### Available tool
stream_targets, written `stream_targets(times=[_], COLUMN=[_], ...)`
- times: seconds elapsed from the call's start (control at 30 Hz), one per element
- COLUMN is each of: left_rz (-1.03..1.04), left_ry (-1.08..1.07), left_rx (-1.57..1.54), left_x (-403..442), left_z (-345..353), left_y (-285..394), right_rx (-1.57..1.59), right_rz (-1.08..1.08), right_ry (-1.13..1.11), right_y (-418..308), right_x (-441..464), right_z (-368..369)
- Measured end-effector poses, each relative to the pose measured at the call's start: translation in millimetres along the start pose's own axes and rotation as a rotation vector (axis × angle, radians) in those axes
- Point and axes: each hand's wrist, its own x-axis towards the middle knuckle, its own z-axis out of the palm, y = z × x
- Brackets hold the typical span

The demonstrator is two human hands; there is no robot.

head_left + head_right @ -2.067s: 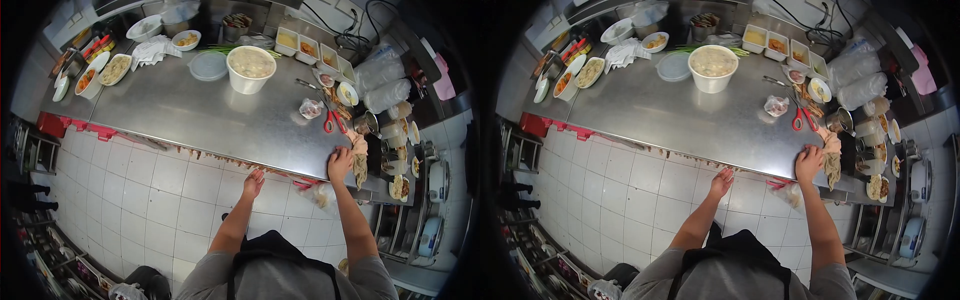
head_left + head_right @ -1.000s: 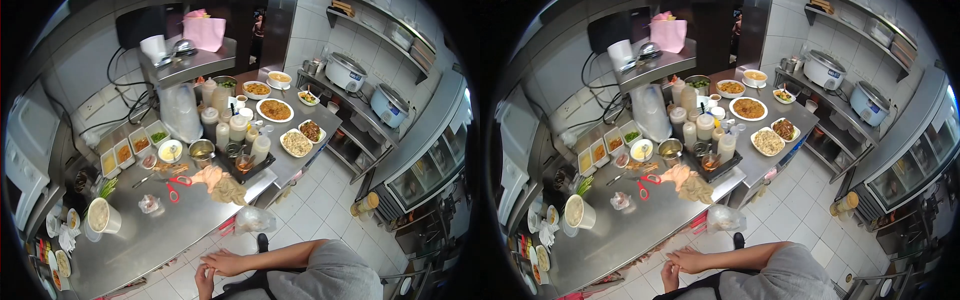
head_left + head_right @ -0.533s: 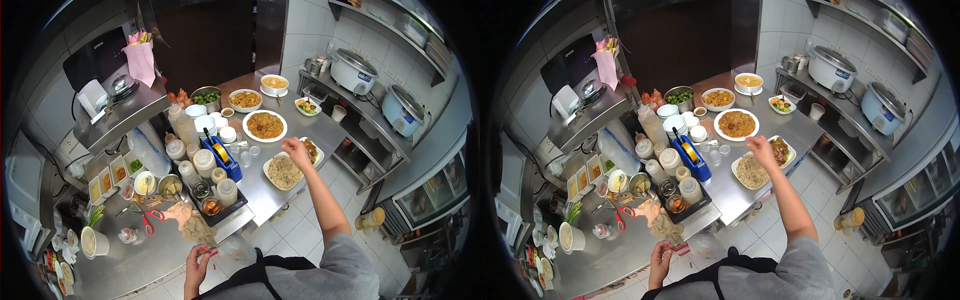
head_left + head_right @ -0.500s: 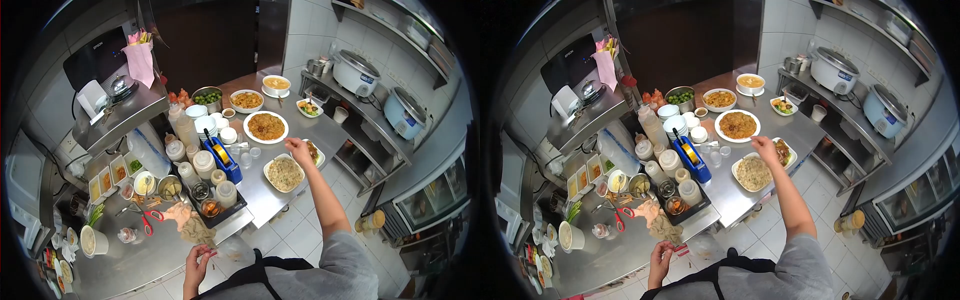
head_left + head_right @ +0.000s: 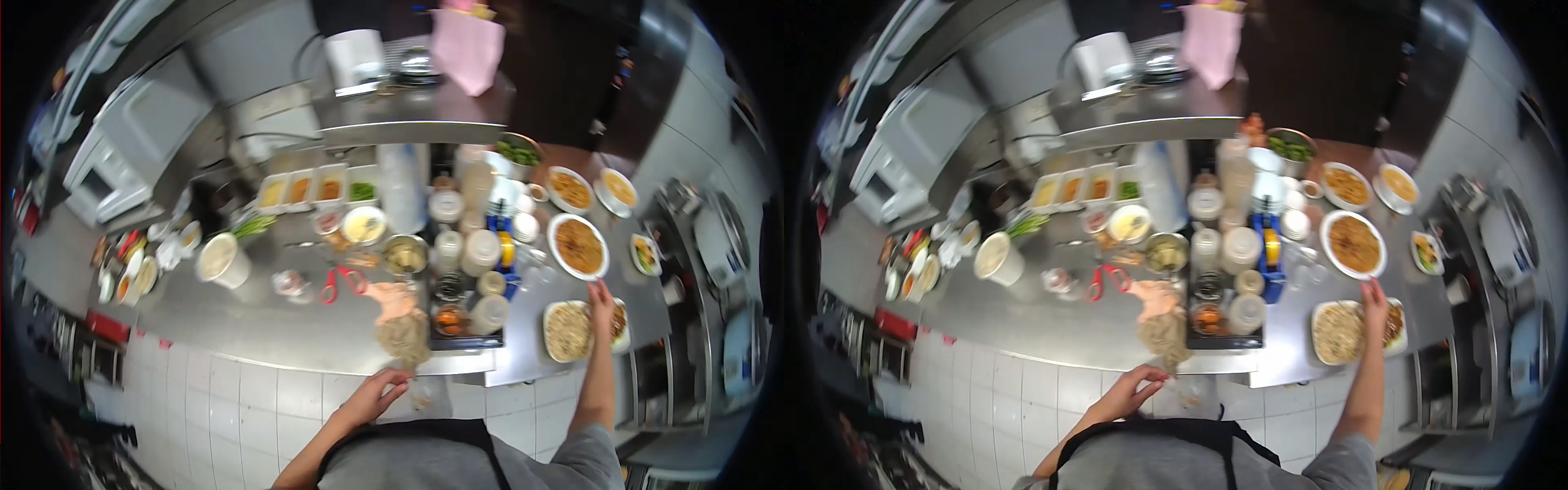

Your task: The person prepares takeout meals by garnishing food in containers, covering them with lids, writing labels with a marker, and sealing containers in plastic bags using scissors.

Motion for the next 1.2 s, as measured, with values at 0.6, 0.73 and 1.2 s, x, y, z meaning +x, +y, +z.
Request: stream_targets(times=[0.6,0.73,1.2], left_rz=[0.205,0.285,0.180], left_ry=[0.417,0.245,0.790], left_rx=[0.365,0.170,0.328], left_x=[58.9,67.4,-2.9], left_z=[-272.3,-285.1,-474.8], left_y=[-152.5,-179.7,-165.7], right_rx=[0.098,-0.254,-0.381], right_rz=[0.028,-0.312,-0.195], right_ry=[-1.477,-1.347,-1.249], right_y=[-237.8,-204.0,-175.5], right_x=[-292.4,-337.8,-349.8], right_z=[417.6,513.5,544.9])
